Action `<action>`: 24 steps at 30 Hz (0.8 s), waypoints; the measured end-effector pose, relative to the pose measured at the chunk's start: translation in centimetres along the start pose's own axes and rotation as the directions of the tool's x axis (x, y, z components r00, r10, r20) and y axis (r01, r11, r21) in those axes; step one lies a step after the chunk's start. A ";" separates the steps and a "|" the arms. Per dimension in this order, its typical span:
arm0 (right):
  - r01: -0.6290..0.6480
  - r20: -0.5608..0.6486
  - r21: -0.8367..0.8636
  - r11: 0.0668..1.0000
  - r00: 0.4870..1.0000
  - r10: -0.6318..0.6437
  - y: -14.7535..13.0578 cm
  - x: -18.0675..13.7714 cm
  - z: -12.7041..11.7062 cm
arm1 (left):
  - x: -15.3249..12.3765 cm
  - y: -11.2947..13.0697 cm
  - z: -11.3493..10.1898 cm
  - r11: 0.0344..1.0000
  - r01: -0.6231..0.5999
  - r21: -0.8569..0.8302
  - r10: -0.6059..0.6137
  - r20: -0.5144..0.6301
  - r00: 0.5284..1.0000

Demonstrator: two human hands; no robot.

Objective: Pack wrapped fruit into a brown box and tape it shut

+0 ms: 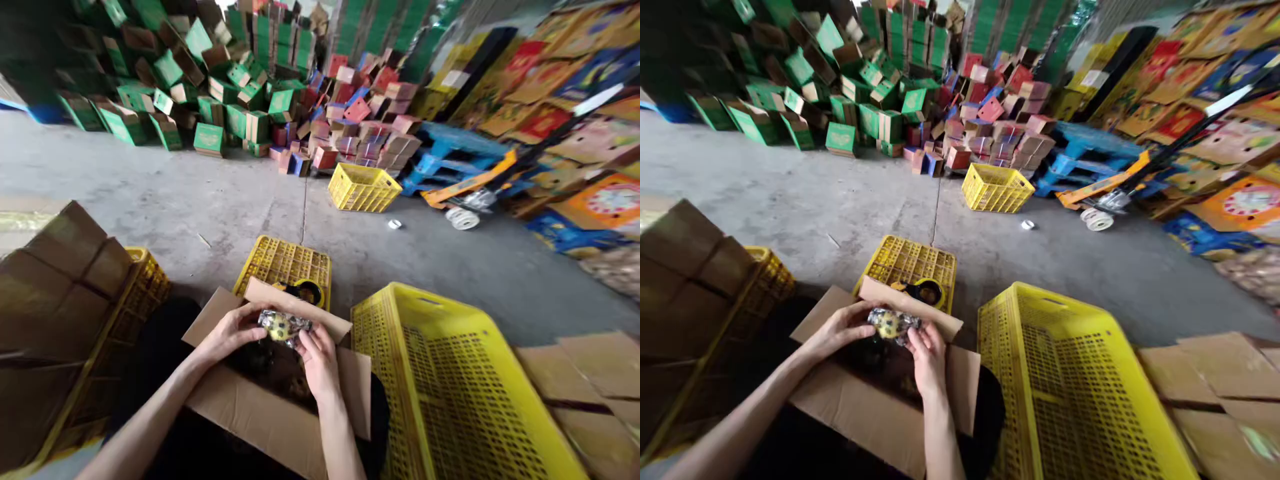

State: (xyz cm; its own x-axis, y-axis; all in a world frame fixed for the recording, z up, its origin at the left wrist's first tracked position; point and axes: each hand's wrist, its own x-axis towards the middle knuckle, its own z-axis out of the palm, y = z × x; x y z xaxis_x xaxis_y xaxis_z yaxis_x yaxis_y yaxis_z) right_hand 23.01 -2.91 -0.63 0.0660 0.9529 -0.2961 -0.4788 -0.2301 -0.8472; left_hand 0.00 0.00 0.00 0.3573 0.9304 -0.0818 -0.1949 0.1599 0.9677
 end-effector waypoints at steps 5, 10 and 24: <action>0.015 0.007 0.019 1.000 1.000 -0.015 -0.1 0.0 0.2 | 0.1 0.2 0.3 0.999 -0.030 0.031 0.030 -0.011 0.999; 0.001 0.089 -0.074 0.997 0.996 0.005 -0.2 -0.1 0.2 | -0.1 -0.4 0.0 0.995 -0.093 0.046 0.098 -0.139 0.985; -0.073 0.074 -0.039 0.997 0.994 0.076 -0.1 0.1 0.0 | -0.1 0.1 0.3 0.998 -0.060 -0.037 0.055 -0.121 0.991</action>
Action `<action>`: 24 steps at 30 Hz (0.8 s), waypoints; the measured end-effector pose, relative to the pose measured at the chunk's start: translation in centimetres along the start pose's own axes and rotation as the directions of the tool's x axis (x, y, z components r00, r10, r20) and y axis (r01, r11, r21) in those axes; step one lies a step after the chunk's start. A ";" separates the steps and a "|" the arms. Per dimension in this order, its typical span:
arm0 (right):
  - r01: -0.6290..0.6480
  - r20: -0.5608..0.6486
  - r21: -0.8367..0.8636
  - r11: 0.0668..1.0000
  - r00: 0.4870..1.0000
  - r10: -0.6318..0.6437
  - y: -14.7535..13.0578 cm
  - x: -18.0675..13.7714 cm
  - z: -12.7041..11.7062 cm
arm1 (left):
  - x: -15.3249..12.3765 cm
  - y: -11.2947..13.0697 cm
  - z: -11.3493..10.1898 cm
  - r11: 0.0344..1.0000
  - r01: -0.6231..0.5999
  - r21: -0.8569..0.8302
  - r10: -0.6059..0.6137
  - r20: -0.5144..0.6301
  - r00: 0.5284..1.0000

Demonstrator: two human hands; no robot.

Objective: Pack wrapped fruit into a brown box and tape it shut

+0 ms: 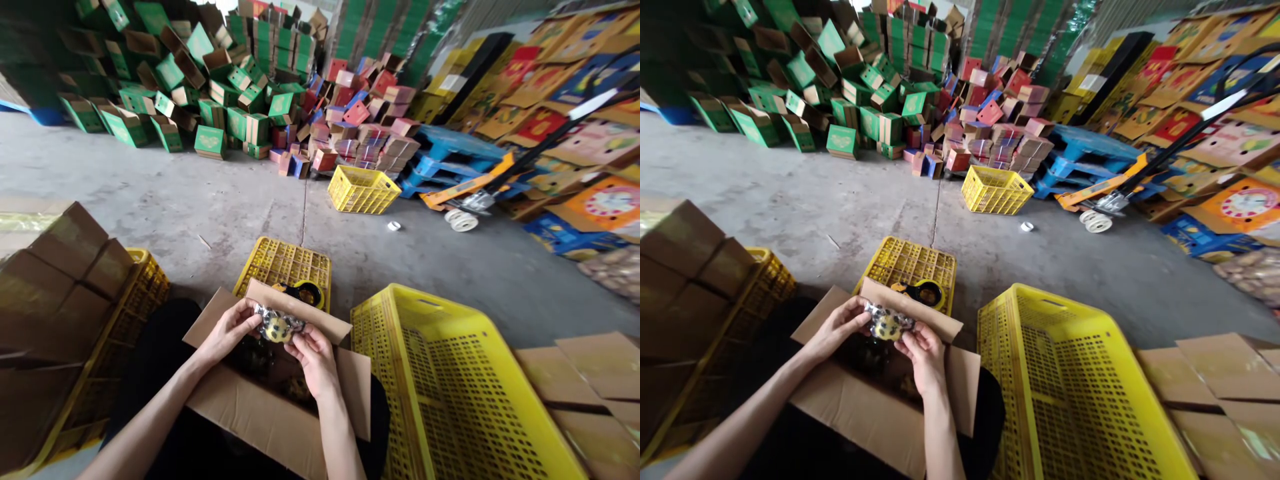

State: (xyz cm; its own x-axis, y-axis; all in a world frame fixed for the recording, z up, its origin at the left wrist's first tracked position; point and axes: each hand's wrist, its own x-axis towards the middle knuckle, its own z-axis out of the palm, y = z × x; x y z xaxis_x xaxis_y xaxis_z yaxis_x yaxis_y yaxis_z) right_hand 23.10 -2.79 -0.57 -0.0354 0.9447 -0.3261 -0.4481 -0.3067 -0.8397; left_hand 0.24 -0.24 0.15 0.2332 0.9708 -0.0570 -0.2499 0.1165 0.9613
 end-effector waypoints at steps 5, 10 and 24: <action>0.057 0.001 0.019 0.998 0.998 -0.057 -0.2 0.0 0.2 | -0.1 -0.1 -0.4 0.999 0.038 -0.039 -0.036 0.048 0.998; 0.109 0.041 -0.025 0.994 0.993 -0.108 -0.4 -0.1 0.3 | 0.0 0.1 -0.5 1.000 0.009 -0.029 -0.005 0.134 0.991; 0.149 0.026 -0.003 0.989 0.988 -0.149 -0.9 -0.1 0.4 | 0.1 -0.2 -1.0 0.995 -0.030 0.092 0.019 0.115 0.993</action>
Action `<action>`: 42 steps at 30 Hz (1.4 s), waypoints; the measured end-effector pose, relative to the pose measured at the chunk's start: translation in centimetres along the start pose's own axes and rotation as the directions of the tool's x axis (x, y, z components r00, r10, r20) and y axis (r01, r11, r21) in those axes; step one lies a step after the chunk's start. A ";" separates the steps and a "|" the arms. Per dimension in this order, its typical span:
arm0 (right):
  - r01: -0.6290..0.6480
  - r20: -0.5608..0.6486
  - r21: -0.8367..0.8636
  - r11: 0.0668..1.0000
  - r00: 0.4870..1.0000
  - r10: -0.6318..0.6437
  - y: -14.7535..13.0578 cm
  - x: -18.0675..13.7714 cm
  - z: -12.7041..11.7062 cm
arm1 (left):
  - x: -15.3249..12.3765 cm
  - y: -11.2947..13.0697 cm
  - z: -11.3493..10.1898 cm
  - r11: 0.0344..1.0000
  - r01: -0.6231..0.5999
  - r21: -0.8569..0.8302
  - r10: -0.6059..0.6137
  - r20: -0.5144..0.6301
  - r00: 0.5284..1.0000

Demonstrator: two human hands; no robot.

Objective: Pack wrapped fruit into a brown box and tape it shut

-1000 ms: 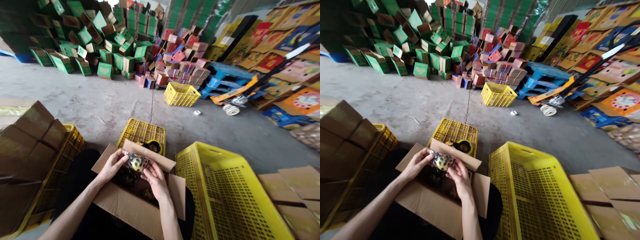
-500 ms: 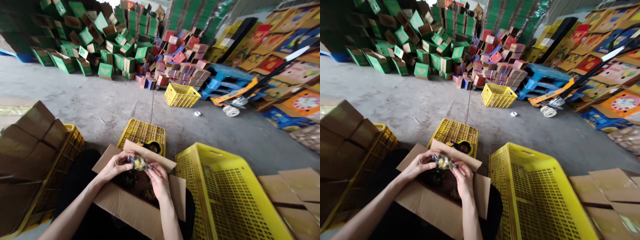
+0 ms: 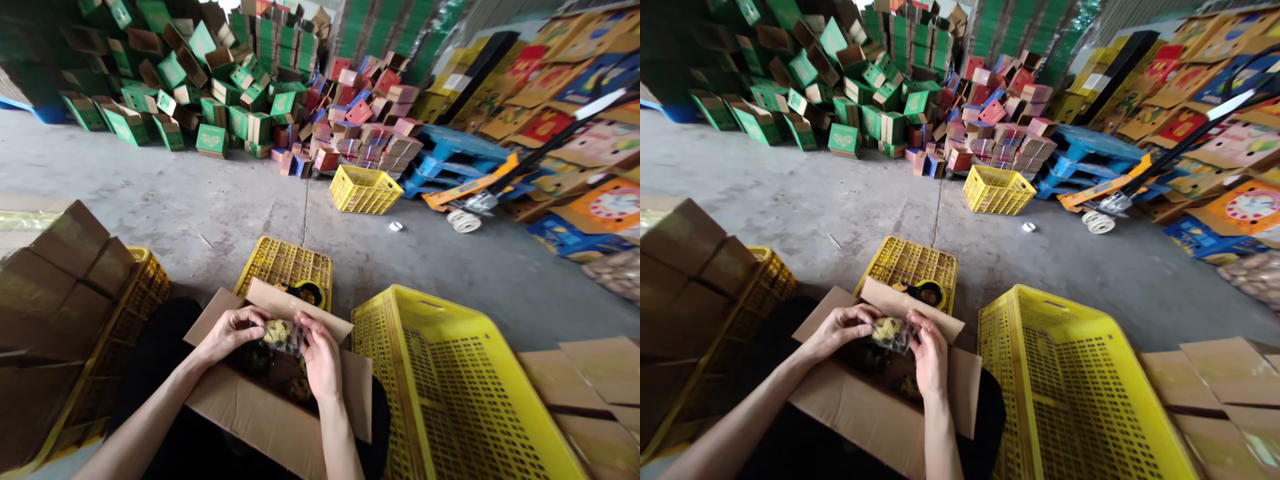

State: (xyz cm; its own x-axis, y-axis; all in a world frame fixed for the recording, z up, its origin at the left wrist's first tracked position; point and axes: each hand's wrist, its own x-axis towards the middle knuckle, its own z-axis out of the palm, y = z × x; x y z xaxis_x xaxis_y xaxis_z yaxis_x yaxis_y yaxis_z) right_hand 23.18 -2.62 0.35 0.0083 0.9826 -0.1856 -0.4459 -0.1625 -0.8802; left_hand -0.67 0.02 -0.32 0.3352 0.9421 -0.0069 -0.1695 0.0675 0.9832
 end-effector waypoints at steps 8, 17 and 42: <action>-0.049 0.046 -0.271 0.961 0.997 0.063 -0.1 -0.7 0.5 | -0.4 0.4 -0.2 0.998 -0.050 0.037 0.049 0.008 0.999; 0.181 0.045 -0.343 0.922 0.983 -0.177 0.2 -0.6 0.3 | 0.0 0.7 0.3 0.997 -0.073 0.018 0.071 0.066 0.995; 0.008 0.159 -0.326 0.945 0.986 0.047 0.4 -0.8 0.8 | -0.3 -0.2 0.8 0.993 -0.089 -0.078 0.079 -0.122 0.989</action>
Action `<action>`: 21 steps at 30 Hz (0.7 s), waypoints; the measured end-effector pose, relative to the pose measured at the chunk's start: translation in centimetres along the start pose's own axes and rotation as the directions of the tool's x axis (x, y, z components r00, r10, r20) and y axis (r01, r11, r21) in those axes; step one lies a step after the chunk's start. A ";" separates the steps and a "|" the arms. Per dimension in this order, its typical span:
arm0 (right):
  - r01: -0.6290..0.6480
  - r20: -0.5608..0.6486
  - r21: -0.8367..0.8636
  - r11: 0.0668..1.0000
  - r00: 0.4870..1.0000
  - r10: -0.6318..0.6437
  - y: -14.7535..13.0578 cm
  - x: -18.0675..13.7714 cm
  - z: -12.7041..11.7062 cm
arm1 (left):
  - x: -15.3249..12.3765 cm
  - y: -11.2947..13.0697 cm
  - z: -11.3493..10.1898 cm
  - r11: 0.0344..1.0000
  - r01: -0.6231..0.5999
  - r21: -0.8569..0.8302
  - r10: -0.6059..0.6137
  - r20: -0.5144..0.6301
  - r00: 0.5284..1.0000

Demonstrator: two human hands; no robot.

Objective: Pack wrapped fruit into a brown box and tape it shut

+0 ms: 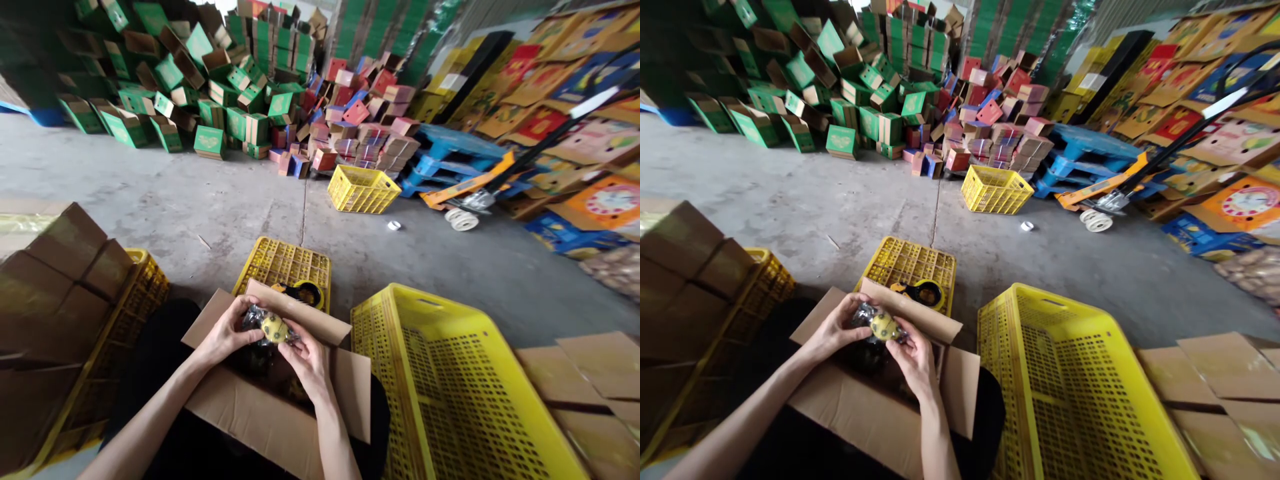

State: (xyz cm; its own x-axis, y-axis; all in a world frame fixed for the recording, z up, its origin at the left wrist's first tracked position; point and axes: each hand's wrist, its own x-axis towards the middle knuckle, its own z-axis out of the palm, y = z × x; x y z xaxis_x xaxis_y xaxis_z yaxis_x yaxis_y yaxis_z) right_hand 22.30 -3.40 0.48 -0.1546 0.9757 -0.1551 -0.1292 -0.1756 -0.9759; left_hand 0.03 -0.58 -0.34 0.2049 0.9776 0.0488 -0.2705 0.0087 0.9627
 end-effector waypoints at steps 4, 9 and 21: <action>0.078 -0.030 -0.012 0.997 0.996 -0.079 -0.2 -0.1 0.1 | -0.1 0.1 -0.1 0.998 0.065 0.026 -0.068 0.106 0.992; 0.135 -0.051 -0.071 0.988 0.989 -0.138 -0.1 -0.1 0.1 | 0.2 -0.1 -0.1 0.989 0.146 0.011 -0.145 0.187 0.972; 0.097 -0.106 0.110 0.989 0.991 -0.085 -0.4 -0.1 -0.3 | 0.0 -0.1 -0.7 0.990 0.113 0.086 -0.120 0.076 0.990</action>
State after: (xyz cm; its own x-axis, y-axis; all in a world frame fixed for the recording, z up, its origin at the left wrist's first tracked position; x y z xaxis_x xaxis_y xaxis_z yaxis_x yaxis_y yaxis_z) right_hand 22.72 -3.41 0.88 -0.0386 0.9955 -0.0870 -0.2501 -0.0939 -0.9636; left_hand -0.61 -0.41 -0.58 0.3063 0.9508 -0.0470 -0.1640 0.1013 0.9813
